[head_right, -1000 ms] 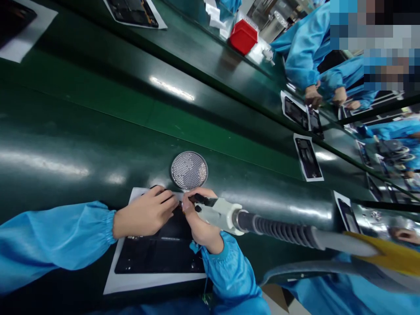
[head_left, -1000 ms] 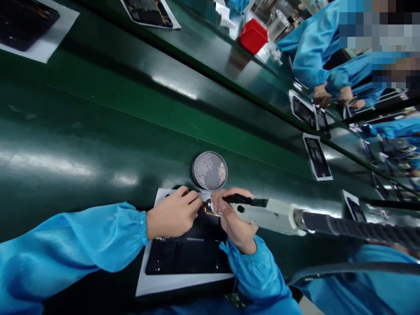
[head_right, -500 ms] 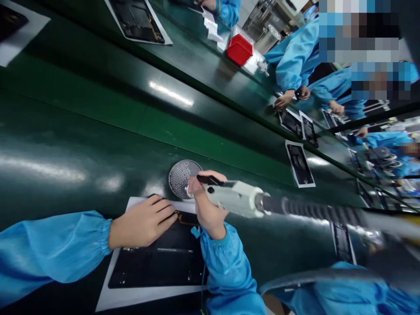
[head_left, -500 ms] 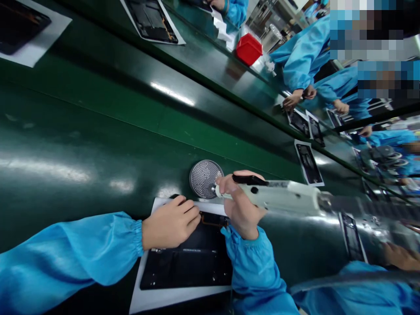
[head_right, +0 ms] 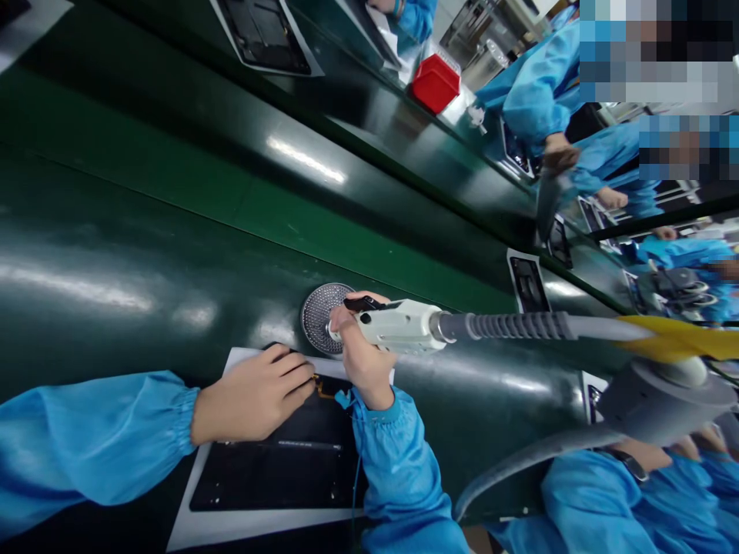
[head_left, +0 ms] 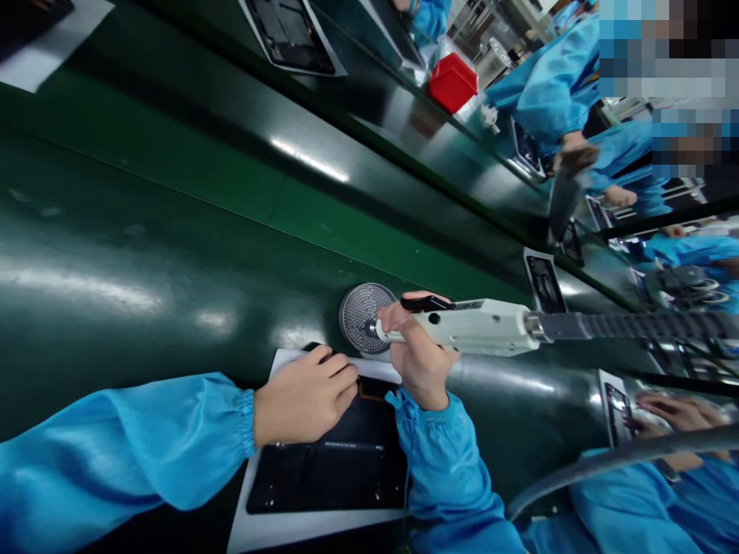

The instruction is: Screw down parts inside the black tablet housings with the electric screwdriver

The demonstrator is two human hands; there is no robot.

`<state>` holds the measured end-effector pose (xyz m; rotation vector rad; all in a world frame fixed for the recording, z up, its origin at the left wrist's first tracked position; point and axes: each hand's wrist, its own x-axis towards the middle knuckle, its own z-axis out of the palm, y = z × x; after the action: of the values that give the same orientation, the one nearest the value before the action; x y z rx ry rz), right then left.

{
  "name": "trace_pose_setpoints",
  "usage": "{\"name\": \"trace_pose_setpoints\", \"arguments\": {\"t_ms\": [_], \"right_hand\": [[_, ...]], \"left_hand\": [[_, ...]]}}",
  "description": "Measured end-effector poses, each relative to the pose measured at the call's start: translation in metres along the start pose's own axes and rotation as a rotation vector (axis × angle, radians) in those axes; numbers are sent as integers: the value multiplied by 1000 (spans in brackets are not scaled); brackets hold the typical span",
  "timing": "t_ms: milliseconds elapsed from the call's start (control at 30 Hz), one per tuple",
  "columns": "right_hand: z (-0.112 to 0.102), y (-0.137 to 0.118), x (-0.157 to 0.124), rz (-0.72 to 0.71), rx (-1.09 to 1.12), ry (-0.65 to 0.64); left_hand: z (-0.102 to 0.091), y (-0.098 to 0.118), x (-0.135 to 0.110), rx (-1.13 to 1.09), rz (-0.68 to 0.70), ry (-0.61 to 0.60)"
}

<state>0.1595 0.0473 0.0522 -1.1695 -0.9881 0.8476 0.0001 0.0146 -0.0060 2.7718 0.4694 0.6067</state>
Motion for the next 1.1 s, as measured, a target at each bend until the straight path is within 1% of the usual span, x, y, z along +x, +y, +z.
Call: {"name": "trace_pose_setpoints", "arguments": {"t_ms": [133,333,667,833,967,1100], "right_hand": [[0,0,0,-9,-2,-7],[-1,1,0,-2,-1,-26],[-4,3,-2,53,-25,-22],[-2,5,0,13,6,-11],[0,6,0,14,10,-1],[-5,-5,0,-37,-25,-3]], "left_hand": [[-1,3,0,12,-29,-30],[0,3,0,-9,-30,-47],[0,2,-1,-5,-28,-27],[-1,1,-1,6,-17,-23],[-2,1,0,15,-14,-19],[0,0,-1,22,-6,18]]}}
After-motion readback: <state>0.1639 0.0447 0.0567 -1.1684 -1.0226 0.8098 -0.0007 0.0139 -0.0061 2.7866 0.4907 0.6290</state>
